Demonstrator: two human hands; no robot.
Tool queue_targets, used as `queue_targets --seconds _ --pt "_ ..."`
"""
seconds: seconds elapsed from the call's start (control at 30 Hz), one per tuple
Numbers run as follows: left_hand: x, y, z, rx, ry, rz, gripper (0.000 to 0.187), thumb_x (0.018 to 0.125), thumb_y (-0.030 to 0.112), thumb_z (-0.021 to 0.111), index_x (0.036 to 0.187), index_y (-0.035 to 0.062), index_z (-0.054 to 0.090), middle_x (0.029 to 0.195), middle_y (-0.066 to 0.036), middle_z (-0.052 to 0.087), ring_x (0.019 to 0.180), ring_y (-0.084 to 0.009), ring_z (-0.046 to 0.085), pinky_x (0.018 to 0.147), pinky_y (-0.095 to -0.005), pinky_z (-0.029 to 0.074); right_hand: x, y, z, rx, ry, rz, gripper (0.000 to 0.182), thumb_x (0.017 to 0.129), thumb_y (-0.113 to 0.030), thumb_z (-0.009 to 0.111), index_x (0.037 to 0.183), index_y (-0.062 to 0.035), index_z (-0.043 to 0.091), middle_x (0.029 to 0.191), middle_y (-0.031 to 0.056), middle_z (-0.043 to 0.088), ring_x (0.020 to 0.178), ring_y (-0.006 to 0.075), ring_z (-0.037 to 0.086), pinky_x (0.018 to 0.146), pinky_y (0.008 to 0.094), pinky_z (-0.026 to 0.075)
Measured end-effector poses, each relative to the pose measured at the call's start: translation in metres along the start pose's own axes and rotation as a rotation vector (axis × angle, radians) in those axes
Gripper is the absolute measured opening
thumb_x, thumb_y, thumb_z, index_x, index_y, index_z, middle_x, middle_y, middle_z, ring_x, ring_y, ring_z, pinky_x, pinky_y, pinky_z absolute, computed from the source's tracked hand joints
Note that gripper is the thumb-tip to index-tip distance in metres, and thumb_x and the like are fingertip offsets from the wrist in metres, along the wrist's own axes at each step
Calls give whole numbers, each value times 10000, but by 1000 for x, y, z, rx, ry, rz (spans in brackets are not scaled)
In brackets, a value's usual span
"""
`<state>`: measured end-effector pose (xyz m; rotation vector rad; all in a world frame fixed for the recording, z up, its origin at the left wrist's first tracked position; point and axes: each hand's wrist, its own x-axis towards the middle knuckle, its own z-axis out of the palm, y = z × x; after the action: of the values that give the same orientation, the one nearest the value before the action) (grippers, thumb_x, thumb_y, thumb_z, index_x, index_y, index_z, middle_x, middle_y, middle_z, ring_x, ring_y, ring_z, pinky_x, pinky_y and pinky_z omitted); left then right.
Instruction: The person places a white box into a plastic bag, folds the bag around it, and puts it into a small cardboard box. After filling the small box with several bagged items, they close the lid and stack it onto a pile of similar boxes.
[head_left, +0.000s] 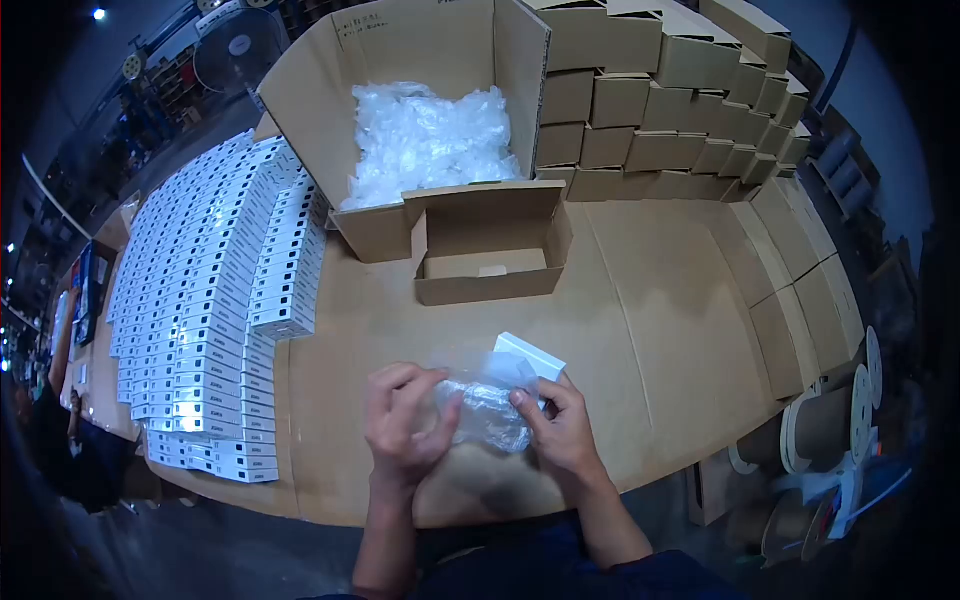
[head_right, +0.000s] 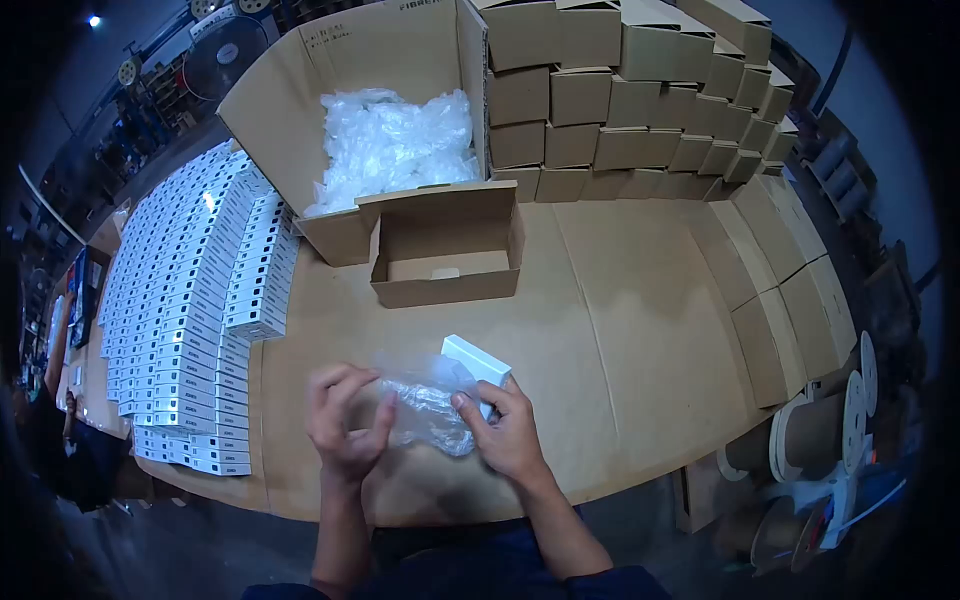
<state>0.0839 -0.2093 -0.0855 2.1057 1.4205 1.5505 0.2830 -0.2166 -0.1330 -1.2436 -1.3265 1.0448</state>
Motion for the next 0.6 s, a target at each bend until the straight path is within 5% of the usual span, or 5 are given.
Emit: queue_targets --seconds 0.13,0.33,0.47,0.57,0.6 --pt "21 17 13 75 -199 156 208 773 49 824 916 33 674 1013 -120 658 975 -314 639 865 -420 514 0 -16 -2 -174 -37 20 160 923 -130 767 961 24 741 974 193 642 884 298 645 787 382 513" --pt "25 -6 20 -17 -340 106 82 886 50 739 916 28 666 853 -105 669 862 -281 639 808 -417 513 0 -25 -9 -262 -98 14 163 904 -126 776 964 22 740 1050 230 654 962 364 671 847 404 532" --pt "32 -20 22 -62 -225 -57 66 960 69 694 937 13 667 763 -95 654 735 -202 628 626 -352 494 -5 -18 -19 -266 -166 21 156 908 -123 770 966 20 743 1097 239 644 989 366 670 866 402 530" --pt "37 -19 19 -302 -134 -468 118 1012 126 672 986 11 659 714 -51 622 714 -147 603 602 -332 484 -7 -7 -21 -213 -152 85 138 914 -111 760 959 18 743 1068 220 642 940 336 658 835 391 519" --pt "33 -26 17 -520 -84 -654 270 1044 230 662 1187 10 596 737 -17 603 820 -117 602 669 -286 496 -8 -3 -20 -197 -129 98 135 914 -110 759 957 17 743 1056 215 642 924 327 653 822 386 516"
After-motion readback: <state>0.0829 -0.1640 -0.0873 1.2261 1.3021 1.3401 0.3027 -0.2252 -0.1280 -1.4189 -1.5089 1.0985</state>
